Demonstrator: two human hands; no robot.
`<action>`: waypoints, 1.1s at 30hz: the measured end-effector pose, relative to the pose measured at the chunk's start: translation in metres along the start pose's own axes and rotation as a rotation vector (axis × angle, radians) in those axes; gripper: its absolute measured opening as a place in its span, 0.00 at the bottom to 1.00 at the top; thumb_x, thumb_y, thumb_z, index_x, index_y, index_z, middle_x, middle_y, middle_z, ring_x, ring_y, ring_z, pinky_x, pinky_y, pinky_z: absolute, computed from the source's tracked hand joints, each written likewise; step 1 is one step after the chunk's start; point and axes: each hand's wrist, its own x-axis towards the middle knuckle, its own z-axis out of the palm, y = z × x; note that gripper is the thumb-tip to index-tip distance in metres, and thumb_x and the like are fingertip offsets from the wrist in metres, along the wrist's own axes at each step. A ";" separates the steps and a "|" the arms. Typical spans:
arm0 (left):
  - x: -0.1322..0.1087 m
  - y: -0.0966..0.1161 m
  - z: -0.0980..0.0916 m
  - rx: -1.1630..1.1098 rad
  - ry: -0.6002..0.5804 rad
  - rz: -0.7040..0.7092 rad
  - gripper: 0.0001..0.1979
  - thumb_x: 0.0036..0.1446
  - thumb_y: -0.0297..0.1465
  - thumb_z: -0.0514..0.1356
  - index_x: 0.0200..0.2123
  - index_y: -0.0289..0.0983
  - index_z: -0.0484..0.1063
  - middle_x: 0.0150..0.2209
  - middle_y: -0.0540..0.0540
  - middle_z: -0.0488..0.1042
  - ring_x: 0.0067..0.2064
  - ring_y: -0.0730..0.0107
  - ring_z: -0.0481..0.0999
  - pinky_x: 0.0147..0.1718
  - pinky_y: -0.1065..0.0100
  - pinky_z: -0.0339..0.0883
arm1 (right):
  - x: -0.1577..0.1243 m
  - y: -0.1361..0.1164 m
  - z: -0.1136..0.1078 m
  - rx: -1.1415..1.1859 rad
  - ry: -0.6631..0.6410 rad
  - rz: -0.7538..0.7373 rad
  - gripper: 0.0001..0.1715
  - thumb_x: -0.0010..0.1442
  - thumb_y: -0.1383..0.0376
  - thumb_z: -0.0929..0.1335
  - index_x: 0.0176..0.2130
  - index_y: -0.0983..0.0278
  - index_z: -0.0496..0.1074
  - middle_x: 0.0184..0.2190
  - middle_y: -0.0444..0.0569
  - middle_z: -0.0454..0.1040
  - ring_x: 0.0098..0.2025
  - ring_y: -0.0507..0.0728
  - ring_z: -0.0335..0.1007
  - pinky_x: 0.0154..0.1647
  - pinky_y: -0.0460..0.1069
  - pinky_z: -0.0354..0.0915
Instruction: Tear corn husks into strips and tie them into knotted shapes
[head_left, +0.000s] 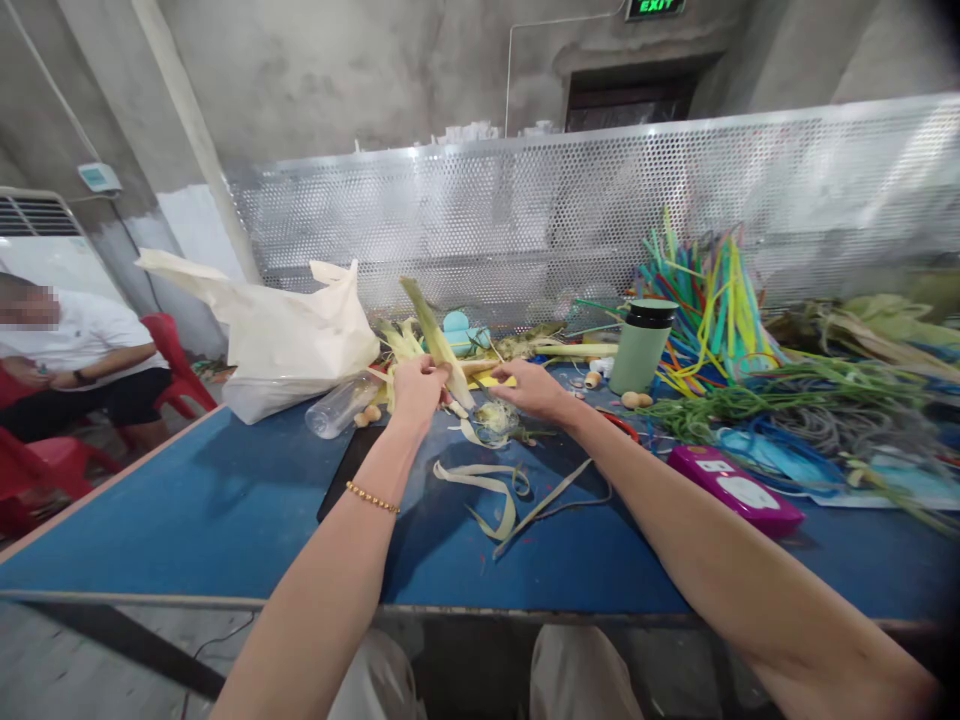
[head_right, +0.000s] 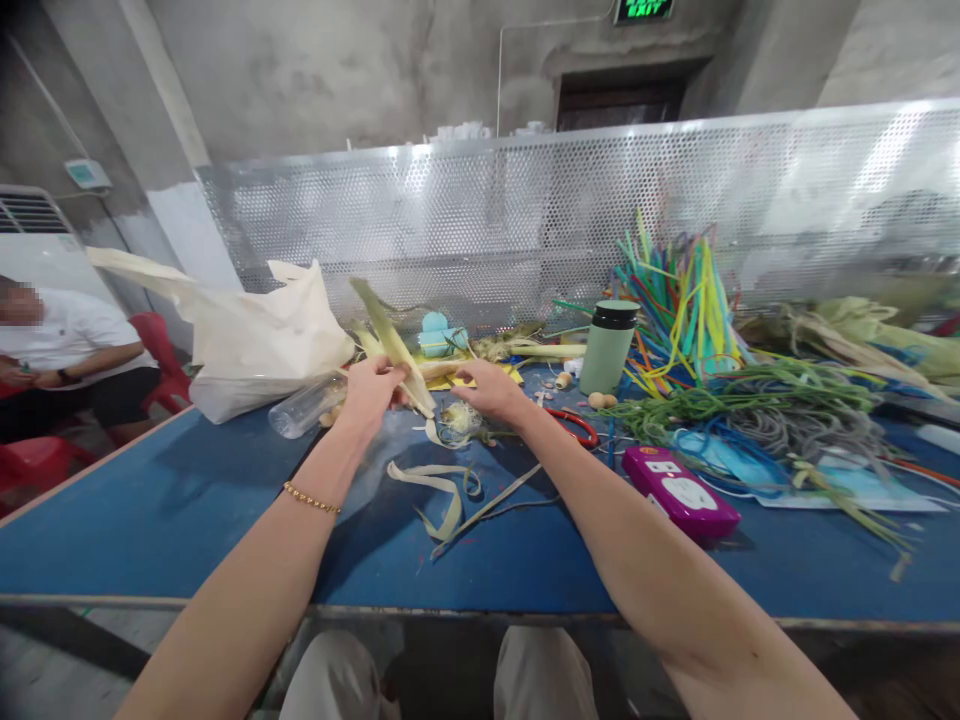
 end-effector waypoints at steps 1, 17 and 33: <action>0.001 0.001 -0.001 -0.024 0.049 -0.015 0.04 0.49 0.25 0.62 0.25 0.36 0.69 0.17 0.51 0.66 0.19 0.73 0.66 0.21 0.71 0.55 | -0.001 0.006 0.002 -0.076 -0.070 -0.016 0.19 0.49 0.62 0.76 0.41 0.67 0.79 0.39 0.55 0.80 0.41 0.60 0.74 0.41 0.50 0.66; -0.003 0.000 0.006 0.068 0.006 -0.062 0.08 0.46 0.20 0.61 0.25 0.37 0.66 0.15 0.53 0.63 0.17 0.75 0.62 0.19 0.70 0.53 | 0.003 0.063 -0.069 -0.473 0.390 0.252 0.22 0.62 0.67 0.64 0.51 0.70 0.77 0.47 0.64 0.77 0.49 0.65 0.72 0.51 0.55 0.64; -0.009 -0.015 0.021 0.311 -0.061 0.171 0.10 0.50 0.21 0.59 0.35 0.38 0.64 0.22 0.55 0.69 0.21 0.73 0.68 0.24 0.71 0.60 | 0.002 -0.042 0.006 0.283 -0.015 0.222 0.20 0.54 0.55 0.73 0.22 0.63 0.66 0.15 0.46 0.70 0.18 0.52 0.66 0.17 0.45 0.59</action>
